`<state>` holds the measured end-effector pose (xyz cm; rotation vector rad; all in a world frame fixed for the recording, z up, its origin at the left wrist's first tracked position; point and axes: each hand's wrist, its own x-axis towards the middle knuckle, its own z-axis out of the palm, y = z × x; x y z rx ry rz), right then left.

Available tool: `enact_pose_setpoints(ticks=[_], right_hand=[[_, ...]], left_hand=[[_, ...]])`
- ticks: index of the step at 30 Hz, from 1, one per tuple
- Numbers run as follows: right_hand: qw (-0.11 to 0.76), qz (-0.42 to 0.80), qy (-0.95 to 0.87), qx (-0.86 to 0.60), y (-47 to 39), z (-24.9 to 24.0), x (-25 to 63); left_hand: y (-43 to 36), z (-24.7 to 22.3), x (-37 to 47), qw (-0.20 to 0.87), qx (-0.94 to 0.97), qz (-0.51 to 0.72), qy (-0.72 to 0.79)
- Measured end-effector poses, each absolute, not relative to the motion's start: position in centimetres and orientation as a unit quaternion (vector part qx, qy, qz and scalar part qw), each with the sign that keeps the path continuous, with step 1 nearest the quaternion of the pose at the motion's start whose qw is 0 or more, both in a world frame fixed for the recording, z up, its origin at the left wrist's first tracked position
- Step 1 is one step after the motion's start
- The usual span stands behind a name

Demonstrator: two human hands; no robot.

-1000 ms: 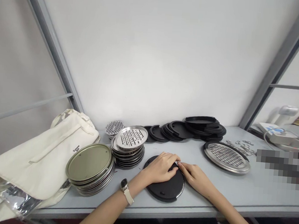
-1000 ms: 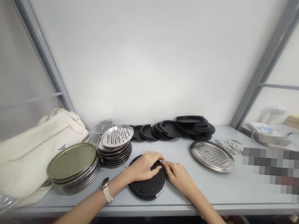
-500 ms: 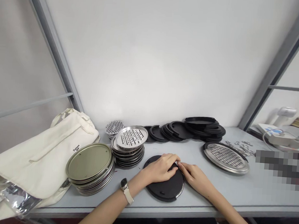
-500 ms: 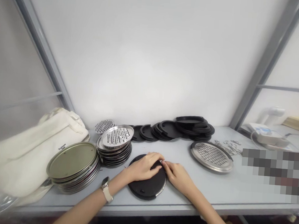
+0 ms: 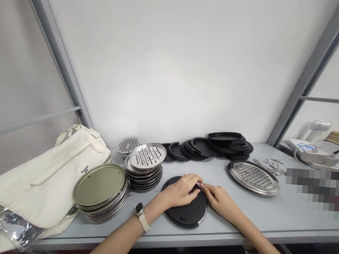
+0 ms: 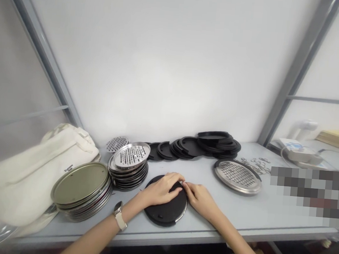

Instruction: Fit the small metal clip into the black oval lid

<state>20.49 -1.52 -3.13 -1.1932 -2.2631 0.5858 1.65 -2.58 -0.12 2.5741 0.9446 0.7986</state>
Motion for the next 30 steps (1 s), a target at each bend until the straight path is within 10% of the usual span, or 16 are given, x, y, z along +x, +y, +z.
enact_pose_setpoints(ticks=[30], right_hand=[[0.248,0.18,-0.843,-0.442,-1.55,-3.25,20.51]], left_hand=[[-2.67,0.02,1.69,0.086,0.896,0.27,0.342]])
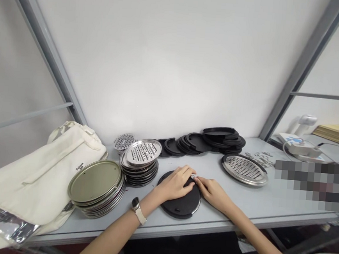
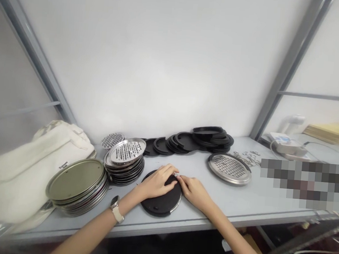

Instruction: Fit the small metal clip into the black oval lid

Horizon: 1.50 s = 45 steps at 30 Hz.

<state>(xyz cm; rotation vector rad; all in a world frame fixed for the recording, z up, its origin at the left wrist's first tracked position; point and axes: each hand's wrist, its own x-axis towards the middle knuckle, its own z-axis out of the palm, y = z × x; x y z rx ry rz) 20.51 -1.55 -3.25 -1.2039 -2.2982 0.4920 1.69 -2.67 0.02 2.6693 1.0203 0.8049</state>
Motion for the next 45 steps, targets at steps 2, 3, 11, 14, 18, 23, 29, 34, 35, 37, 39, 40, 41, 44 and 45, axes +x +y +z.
enact_pose_setpoints(ticks=[2,3,11,14,18,23,29,34,35,37,39,40,41,44,45], right_hand=[[0.248,0.178,-0.843,-0.442,-1.61,-3.13,20.44],[0.248,0.177,-0.844,-0.441,-1.65,-3.07,20.42],[0.244,0.164,-0.844,-0.449,-1.88,-3.08,20.56],[0.25,0.17,-0.842,-0.447,-1.84,-3.2,20.59],[0.252,0.177,-0.842,-0.444,-1.7,-3.34,20.6],[0.244,0.173,-0.843,-0.447,-1.67,-3.35,20.63],[0.25,0.168,-0.843,-0.445,-1.76,-3.29,20.63],[0.257,0.179,-0.841,-0.441,-1.63,-3.44,20.66],[0.257,0.183,-0.84,-0.441,-1.6,-3.44,20.66],[0.257,0.188,-0.84,-0.44,-1.57,-3.43,20.64],[0.257,0.191,-0.839,-0.44,-1.56,-3.4,20.61],[0.257,0.192,-0.839,-0.44,-1.56,-3.39,20.6],[0.258,0.193,-0.839,-0.439,-1.57,-3.39,20.6],[0.26,0.191,-0.839,-0.438,-1.57,-3.44,20.63],[0.259,0.187,-0.839,-0.44,-1.57,-3.47,20.64]], left_hand=[[-2.71,0.14,1.71,0.075,0.894,0.27,0.35],[-2.74,0.21,1.73,0.071,0.894,0.269,0.352],[-2.84,0.46,1.86,0.066,0.893,0.264,0.359],[-2.87,0.47,1.82,0.062,0.893,0.261,0.361],[-2.87,0.4,1.76,0.052,0.895,0.26,0.36],[-2.75,0.19,1.74,0.058,0.893,0.274,0.353],[-2.7,0.05,1.74,0.089,0.886,0.282,0.357],[-2.69,-0.03,1.7,0.094,0.889,0.283,0.348],[-2.67,-0.06,1.68,0.097,0.89,0.282,0.345],[-2.6,-0.15,1.64,0.104,0.891,0.28,0.341],[-2.53,-0.26,1.61,0.112,0.892,0.281,0.337],[-2.49,-0.31,1.6,0.115,0.892,0.282,0.335],[-2.46,-0.35,1.59,0.118,0.892,0.283,0.331],[-2.38,-0.41,1.53,0.124,0.892,0.288,0.326],[-2.36,-0.41,1.5,0.127,0.891,0.29,0.327]])
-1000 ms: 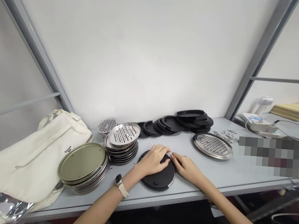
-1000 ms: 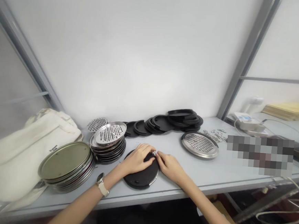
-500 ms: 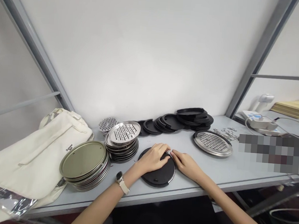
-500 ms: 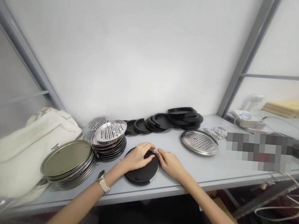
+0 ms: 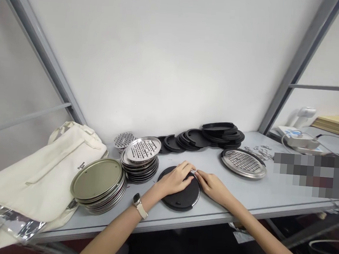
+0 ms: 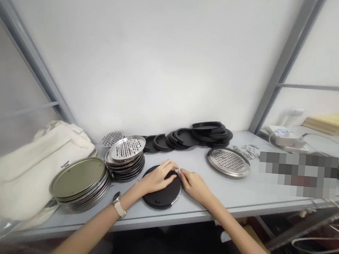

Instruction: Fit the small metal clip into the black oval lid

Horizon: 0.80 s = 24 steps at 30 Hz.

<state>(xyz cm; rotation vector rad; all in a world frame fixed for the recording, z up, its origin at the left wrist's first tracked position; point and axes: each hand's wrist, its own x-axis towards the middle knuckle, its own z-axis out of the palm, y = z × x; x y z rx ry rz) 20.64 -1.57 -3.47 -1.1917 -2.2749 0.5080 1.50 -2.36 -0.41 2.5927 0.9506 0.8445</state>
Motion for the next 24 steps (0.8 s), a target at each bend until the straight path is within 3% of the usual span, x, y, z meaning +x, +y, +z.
enact_pose_setpoints(ticks=[10,24], right_hand=[[0.254,0.174,-0.841,-0.445,-1.55,-3.47,20.55],[0.244,0.187,-0.848,-0.431,-1.54,-3.59,20.75]], left_hand=[[-2.47,-0.23,1.42,0.088,0.874,0.296,0.375],[-2.75,-0.29,1.63,0.158,0.878,0.295,0.342]])
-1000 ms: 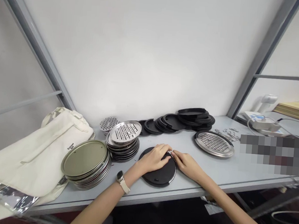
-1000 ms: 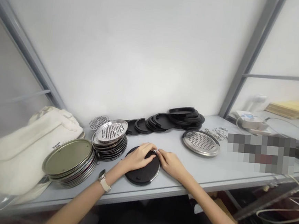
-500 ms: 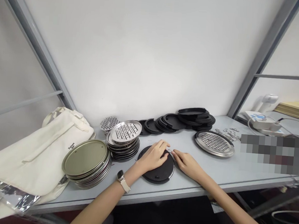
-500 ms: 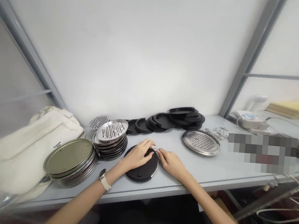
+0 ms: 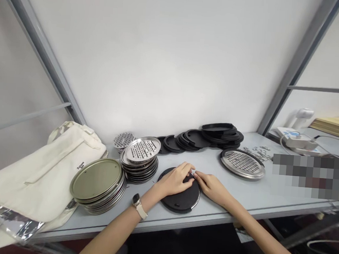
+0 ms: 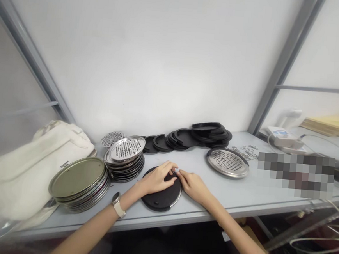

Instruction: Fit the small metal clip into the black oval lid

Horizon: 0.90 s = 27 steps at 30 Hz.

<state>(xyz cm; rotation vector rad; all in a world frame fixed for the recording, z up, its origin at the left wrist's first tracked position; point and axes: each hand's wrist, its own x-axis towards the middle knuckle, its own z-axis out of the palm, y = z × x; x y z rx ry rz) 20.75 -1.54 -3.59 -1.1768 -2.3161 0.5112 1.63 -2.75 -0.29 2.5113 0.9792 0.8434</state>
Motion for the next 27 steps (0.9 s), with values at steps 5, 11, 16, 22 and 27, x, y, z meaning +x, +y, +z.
enact_pose_setpoints(ticks=[5,11,16,22,27], right_hand=[[0.248,0.194,-0.843,-0.436,-1.71,-3.33,20.73],[0.256,0.246,-0.827,-0.436,-1.74,-2.75,20.83],[0.255,0.248,-0.824,-0.442,-1.69,-2.76,20.8],[0.262,0.247,-0.825,-0.436,-1.64,-3.0,20.79],[0.257,0.249,-0.826,-0.436,-1.68,-2.89,20.77]], left_hand=[[-3.04,0.18,1.66,0.117,0.879,0.287,0.364],[-3.0,0.33,1.81,0.083,0.881,0.286,0.368],[-2.93,0.29,1.8,0.067,0.889,0.279,0.356],[-2.87,0.1,1.79,0.065,0.889,0.276,0.359],[-2.91,0.09,1.76,0.057,0.891,0.269,0.361]])
